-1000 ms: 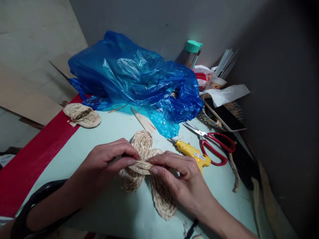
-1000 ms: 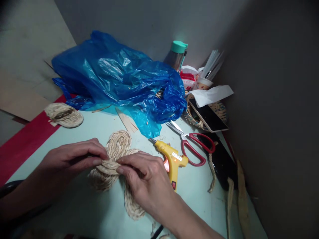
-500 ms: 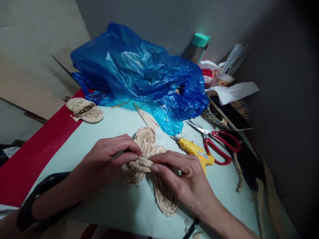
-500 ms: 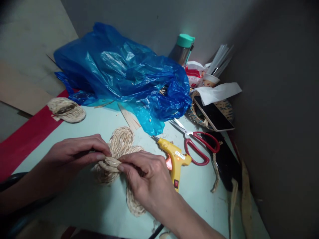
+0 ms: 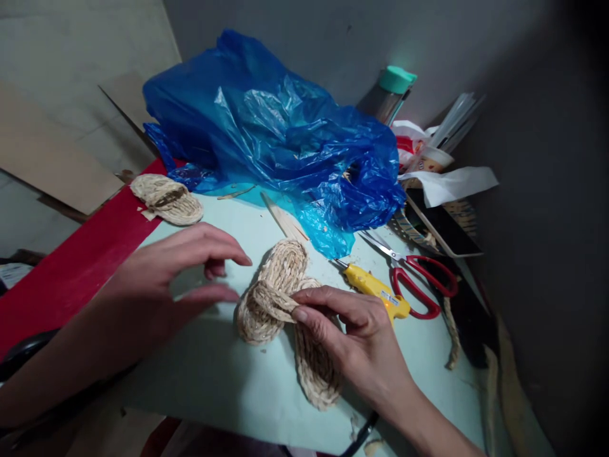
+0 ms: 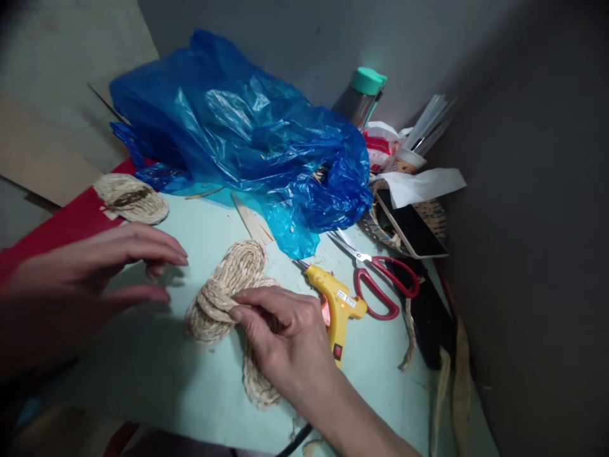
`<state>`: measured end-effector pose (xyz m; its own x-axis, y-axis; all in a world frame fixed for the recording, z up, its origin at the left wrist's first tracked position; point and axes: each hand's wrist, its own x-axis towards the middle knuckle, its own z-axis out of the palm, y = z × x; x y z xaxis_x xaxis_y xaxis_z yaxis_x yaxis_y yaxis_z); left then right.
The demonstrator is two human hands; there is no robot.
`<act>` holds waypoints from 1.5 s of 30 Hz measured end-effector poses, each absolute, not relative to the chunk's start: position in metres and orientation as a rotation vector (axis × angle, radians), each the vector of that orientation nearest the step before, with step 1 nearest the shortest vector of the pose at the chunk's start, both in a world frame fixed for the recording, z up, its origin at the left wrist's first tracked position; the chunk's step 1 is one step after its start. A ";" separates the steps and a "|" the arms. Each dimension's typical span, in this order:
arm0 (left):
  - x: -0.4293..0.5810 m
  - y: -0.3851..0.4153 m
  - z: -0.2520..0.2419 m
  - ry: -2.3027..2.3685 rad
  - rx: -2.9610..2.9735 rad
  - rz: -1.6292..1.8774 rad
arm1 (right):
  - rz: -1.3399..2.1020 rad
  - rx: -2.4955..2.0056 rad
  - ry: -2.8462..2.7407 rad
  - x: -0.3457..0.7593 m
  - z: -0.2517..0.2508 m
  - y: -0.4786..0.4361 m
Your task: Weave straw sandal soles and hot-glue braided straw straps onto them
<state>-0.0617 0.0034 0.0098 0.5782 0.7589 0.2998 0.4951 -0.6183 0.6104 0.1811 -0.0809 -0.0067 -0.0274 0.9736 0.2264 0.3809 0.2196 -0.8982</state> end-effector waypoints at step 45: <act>-0.050 -0.017 -0.015 0.699 2.394 0.612 | 1.067 -1.415 -1.794 0.188 0.009 -0.077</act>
<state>-0.0499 -0.0171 -0.0148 0.7591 0.5965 0.2608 0.3377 -0.7033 0.6256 0.1877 -0.0772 0.0093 -0.2430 0.9699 -0.0176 0.4781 0.1040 -0.8721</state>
